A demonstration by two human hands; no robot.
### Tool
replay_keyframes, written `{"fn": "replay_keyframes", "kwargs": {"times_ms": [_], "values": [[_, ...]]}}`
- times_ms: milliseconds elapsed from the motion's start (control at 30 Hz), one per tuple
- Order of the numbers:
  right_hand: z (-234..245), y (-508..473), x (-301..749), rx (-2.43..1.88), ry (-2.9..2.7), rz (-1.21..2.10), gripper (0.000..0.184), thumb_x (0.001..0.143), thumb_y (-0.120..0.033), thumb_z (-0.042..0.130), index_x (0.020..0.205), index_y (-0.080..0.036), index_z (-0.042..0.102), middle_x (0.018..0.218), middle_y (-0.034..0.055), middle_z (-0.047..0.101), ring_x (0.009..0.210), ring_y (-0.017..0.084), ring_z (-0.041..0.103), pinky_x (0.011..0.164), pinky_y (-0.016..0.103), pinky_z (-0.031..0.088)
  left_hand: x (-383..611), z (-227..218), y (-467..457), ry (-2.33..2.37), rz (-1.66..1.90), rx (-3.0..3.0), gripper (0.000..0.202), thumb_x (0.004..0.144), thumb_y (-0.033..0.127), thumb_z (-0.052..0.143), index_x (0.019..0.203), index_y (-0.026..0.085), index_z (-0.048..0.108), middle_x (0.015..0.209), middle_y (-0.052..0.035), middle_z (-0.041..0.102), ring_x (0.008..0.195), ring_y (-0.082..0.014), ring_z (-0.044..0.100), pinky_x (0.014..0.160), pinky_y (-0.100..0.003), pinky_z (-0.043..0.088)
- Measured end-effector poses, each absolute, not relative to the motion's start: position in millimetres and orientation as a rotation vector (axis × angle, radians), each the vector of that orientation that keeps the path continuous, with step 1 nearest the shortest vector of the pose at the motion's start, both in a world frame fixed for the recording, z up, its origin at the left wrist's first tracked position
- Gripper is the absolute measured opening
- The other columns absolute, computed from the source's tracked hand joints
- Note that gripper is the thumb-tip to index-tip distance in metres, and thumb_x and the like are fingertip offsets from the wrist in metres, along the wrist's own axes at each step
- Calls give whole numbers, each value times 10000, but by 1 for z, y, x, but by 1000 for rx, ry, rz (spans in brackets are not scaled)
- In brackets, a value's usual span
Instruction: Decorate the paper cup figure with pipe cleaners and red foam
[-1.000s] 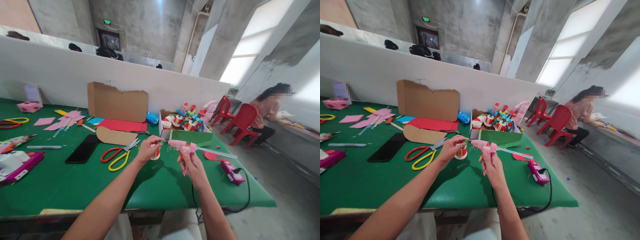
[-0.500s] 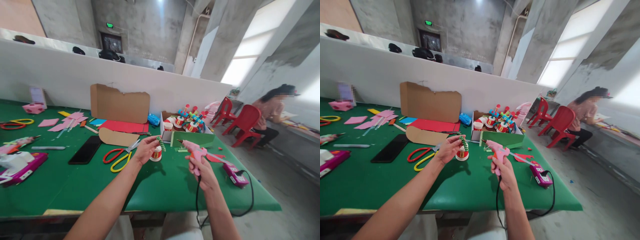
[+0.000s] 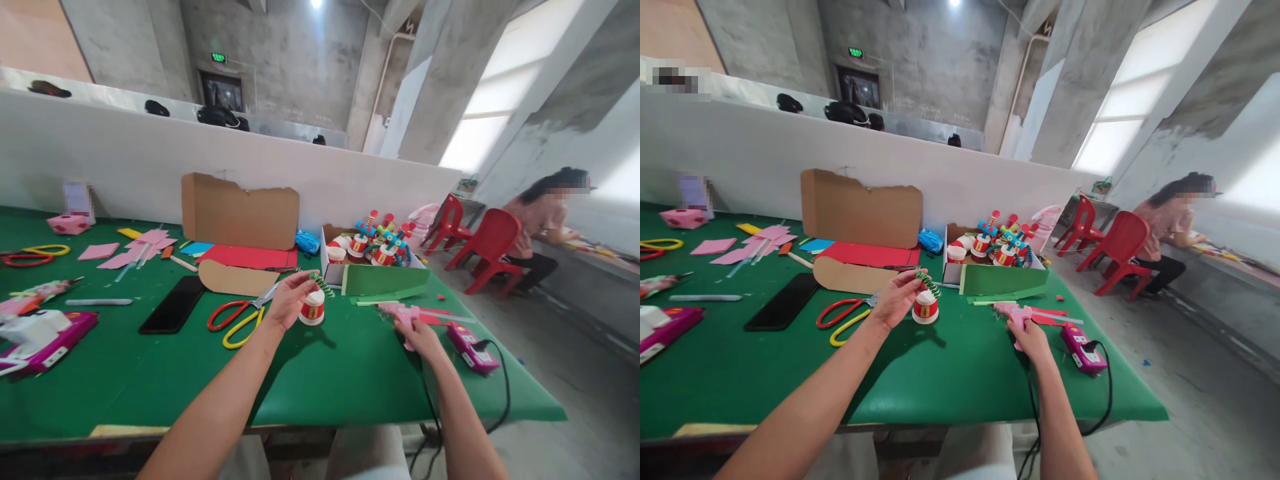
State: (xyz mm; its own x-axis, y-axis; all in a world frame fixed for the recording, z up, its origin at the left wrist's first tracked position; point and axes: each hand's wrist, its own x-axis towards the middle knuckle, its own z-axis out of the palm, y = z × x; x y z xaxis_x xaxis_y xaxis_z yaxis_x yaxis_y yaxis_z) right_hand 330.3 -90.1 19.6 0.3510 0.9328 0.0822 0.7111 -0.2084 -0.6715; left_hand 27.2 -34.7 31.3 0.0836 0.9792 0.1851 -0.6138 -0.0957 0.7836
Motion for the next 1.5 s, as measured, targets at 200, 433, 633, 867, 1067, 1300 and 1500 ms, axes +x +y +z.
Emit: {"fn": "replay_keyframes", "kwargs": {"times_ms": [200, 433, 633, 867, 1067, 1300, 1500], "values": [[44, -105, 327, -2424, -1531, 208, 387, 816, -499, 535, 551, -216, 529, 601, 82, 636, 697, 264, 643, 616, 332, 419, 28, 30, -34, 601, 1432, 890, 373, 554, 332, 851, 881, 180, 758, 763, -30, 721, 648, -120, 616, 671, -288, 490], [65, -85, 241, -1324, -1349, 807, 407, 727, -520, 647, 964, -188, 625, 987, 86, 694, 927, 203, 635, 822, 324, 480, 31, 30, -39, 658, 1436, 1075, 312, 591, 330, 823, 863, 190, 761, 1031, -69, 700, 901, -186, 634, 775, -303, 493], [61, -45, 177, -700, -1340, 1515, 418, 716, -449, 747, 1052, -228, 630, 923, 33, 697, 864, 155, 633, 803, 275, 480, 24, 37, -42, 614, 1471, 1220, 235, 651, 336, 793, 852, 215, 771, 1096, -77, 645, 1036, -222, 601, 874, -343, 500], [40, -36, 173, -581, -1099, 1685, 411, 669, -388, 807, 1029, -239, 677, 880, 13, 708, 725, 118, 636, 696, 239, 499, 21, 35, -39, 702, 1416, 1400, 187, 709, 329, 747, 868, 233, 770, 1212, -86, 594, 1189, -259, 522, 1011, -391, 435], [39, -34, 184, -653, -1035, 1643, 400, 613, -375, 837, 961, -227, 710, 796, 4, 695, 691, 117, 635, 681, 248, 517, 23, 30, -39, 890, 1346, 1669, 383, 753, 304, 683, 1131, 239, 678, 1323, -87, 539, 1221, -252, 503, 980, -370, 448], [29, -25, 209, -849, -941, 1488, 289, 636, -341, 802, 885, -214, 729, 749, -16, 656, 609, 94, 609, 638, 253, 531, 3, 23, -23, 1266, 1480, 1521, 385, 778, 381, 617, 1109, 186, 649, 1123, -106, 667, 1028, -224, 607, 876, -363, 483], [17, -20, 204, -894, -982, 1469, 262, 628, -313, 803, 859, -207, 742, 696, -5, 670, 648, 106, 617, 714, 270, 542, -19, 24, -12, 1340, 1645, 1287, 332, 733, 413, 633, 947, 164, 678, 957, -89, 697, 900, -199, 636, 797, -322, 501]]}}
